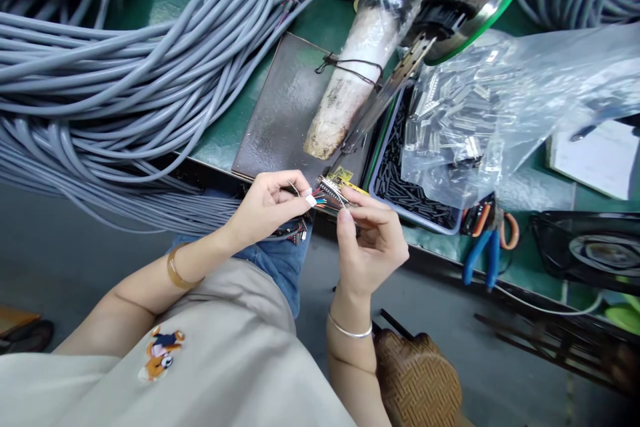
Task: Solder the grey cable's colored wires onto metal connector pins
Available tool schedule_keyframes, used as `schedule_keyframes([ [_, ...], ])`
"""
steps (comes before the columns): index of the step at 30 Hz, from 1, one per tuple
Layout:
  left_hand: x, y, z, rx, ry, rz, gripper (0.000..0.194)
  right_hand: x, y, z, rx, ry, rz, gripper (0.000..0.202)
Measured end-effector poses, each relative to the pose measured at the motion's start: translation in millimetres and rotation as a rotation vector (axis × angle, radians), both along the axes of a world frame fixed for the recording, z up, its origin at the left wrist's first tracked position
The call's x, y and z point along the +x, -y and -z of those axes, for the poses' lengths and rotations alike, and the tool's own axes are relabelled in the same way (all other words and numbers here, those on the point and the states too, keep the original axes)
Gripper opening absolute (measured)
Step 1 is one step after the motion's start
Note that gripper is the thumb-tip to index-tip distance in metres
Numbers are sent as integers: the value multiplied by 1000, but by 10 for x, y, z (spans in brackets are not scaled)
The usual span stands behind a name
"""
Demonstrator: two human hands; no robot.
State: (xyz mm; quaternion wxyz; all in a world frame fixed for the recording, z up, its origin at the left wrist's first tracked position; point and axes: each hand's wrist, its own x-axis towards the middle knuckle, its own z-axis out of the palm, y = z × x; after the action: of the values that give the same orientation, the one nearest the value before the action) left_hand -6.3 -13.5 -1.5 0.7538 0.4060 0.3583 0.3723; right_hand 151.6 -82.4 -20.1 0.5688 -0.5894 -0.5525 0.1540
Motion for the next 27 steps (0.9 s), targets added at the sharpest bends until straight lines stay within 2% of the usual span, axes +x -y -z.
schedule_keyframes([
  [8,60,-76,-8,103,-34,-66,17,25,-98,-16,22,45,-48,7],
  [27,94,-134,-62,143,-115,-64,18,75,-197,-81,67,124,-74,7],
])
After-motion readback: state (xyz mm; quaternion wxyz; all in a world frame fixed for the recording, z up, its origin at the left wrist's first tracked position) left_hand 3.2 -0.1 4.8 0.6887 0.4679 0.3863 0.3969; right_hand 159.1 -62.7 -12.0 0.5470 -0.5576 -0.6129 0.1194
